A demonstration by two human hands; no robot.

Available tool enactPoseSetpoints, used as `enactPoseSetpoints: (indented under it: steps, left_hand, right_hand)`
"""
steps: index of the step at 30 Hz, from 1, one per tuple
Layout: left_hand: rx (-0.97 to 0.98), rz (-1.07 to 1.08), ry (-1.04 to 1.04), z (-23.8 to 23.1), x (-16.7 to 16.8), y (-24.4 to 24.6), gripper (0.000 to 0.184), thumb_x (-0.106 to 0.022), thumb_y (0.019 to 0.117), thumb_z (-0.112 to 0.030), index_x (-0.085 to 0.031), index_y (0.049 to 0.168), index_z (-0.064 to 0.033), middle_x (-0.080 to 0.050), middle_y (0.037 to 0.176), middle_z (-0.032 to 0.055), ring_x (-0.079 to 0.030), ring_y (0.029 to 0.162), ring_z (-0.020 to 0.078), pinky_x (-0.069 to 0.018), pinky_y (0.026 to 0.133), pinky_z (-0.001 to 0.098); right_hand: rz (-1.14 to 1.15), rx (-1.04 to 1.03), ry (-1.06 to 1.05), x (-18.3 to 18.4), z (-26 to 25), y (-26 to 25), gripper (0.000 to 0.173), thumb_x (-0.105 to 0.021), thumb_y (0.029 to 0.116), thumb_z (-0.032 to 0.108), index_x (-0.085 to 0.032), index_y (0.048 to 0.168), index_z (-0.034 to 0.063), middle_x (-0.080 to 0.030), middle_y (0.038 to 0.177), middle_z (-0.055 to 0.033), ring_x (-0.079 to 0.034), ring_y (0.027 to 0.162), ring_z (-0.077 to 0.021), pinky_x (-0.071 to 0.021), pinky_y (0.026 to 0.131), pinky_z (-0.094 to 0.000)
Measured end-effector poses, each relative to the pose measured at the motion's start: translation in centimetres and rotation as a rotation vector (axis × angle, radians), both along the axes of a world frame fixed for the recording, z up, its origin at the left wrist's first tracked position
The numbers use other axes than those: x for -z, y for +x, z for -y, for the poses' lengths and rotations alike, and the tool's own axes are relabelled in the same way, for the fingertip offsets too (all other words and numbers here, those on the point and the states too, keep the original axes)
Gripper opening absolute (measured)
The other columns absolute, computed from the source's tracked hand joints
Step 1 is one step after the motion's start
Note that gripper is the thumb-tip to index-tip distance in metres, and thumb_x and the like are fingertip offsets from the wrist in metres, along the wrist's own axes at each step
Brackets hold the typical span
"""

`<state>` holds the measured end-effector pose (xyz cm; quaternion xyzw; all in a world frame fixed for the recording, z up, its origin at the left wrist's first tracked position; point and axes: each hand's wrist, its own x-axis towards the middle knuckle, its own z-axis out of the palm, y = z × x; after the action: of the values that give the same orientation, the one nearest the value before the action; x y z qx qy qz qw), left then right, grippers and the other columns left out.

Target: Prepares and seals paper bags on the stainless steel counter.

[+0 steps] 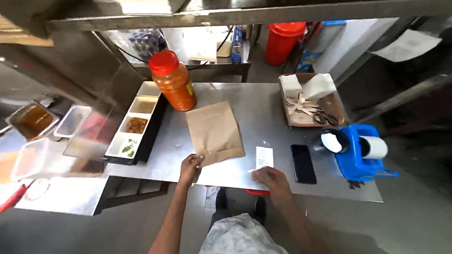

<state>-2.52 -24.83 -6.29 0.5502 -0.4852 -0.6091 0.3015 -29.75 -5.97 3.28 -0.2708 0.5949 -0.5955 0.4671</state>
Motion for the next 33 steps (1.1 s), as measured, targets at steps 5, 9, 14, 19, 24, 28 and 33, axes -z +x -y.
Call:
enactPoseSetpoints:
  steps: [5, 9, 14, 19, 24, 28, 33]
  left_hand:
    - [-0.012, -0.102, 0.018, 0.2, 0.2, 0.2, 0.02, -0.076, 0.0931, -0.018, -0.072, 0.101, 0.0002, -0.072, 0.085, 0.0105, -0.068, 0.076, 0.0185, -0.0582, 0.073, 0.0366]
    - [0.003, -0.115, 0.019, 0.5, -0.1, 0.3, 0.019, -0.078, 0.0922, -0.017, -0.073, 0.098, 0.0005, -0.073, 0.084, 0.0109, -0.069, 0.075, 0.0189, -0.0587, 0.073, 0.0368]
    - [-0.005, -0.133, -0.012, 0.2, -0.1, 0.2, 0.016, -0.078, 0.0915, -0.015, -0.073, 0.095, 0.0004, -0.072, 0.077, 0.0094, -0.067, 0.068, 0.0168, -0.0574, 0.067, 0.0338]
    - [-0.028, -0.156, -0.023, 0.3, -0.2, 0.1, 0.016, -0.077, 0.0927, -0.014, -0.072, 0.095, 0.0014, -0.073, 0.079, 0.011, -0.069, 0.07, 0.0179, -0.0587, 0.068, 0.0343]
    - [-0.016, -0.144, 0.008, 0.5, -0.4, 0.2, 0.016, -0.077, 0.0926, -0.013, -0.072, 0.096, 0.0017, -0.073, 0.08, 0.0112, -0.068, 0.07, 0.0183, -0.0582, 0.068, 0.0349]
    - [0.017, -0.116, 0.014, 0.8, -0.3, 0.6, 0.018, -0.076, 0.0933, -0.016, -0.072, 0.098, 0.0006, -0.072, 0.08, 0.01, -0.066, 0.069, 0.0171, -0.0566, 0.066, 0.0342]
    - [0.035, -0.146, 0.019, 1.2, -0.5, 0.4, 0.016, -0.077, 0.0922, -0.013, -0.072, 0.096, 0.0019, -0.072, 0.08, 0.0114, -0.067, 0.069, 0.0181, -0.0583, 0.067, 0.0343]
  right_hand:
    - [-0.419, 0.031, 0.388, 3.9, 11.4, 5.0, 0.035, -0.079, 0.0899, 0.041, -0.073, 0.081, 0.008, -0.07, 0.071, -0.0055, -0.068, 0.061, -0.0196, -0.0593, 0.063, -0.0428]
    - [-0.663, 0.095, 0.689, 5.2, 12.9, 6.7, 0.056, -0.073, 0.0854, 0.065, -0.071, 0.074, 0.0109, -0.068, 0.069, -0.0087, -0.066, 0.067, -0.0288, -0.0512, 0.063, -0.0554]
    - [-1.022, -0.077, 0.737, 4.5, 12.6, 6.8, 0.067, -0.056, 0.0918, 0.073, -0.07, 0.077, 0.0092, -0.067, 0.074, -0.0122, -0.068, 0.077, -0.0331, -0.0517, 0.067, -0.056]
    - [-1.0, -0.238, 0.81, 4.7, 10.5, 6.3, 0.069, -0.061, 0.0857, 0.076, -0.073, 0.09, 0.0083, -0.071, 0.089, -0.0135, -0.07, 0.09, -0.0327, -0.0539, 0.078, -0.0553]
    - [-0.935, -0.219, 0.793, 6.0, 7.0, 6.2, 0.044, -0.067, 0.0927, 0.054, -0.073, 0.092, 0.0112, -0.072, 0.088, -0.0086, -0.07, 0.087, -0.0271, -0.0543, 0.076, -0.0516]
    - [-0.934, -0.356, 0.451, 5.7, 8.1, 5.3, 0.025, -0.066, 0.0941, 0.039, -0.078, 0.096, 0.0171, -0.074, 0.093, -0.0023, -0.07, 0.091, -0.0218, -0.0566, 0.083, -0.0503]
    - [-0.703, -0.214, 0.555, 5.2, 10.6, 1.6, 0.017, -0.072, 0.0943, 0.028, -0.078, 0.093, 0.0119, -0.074, 0.087, -0.0083, -0.071, 0.08, -0.0257, -0.0579, 0.077, -0.0542]
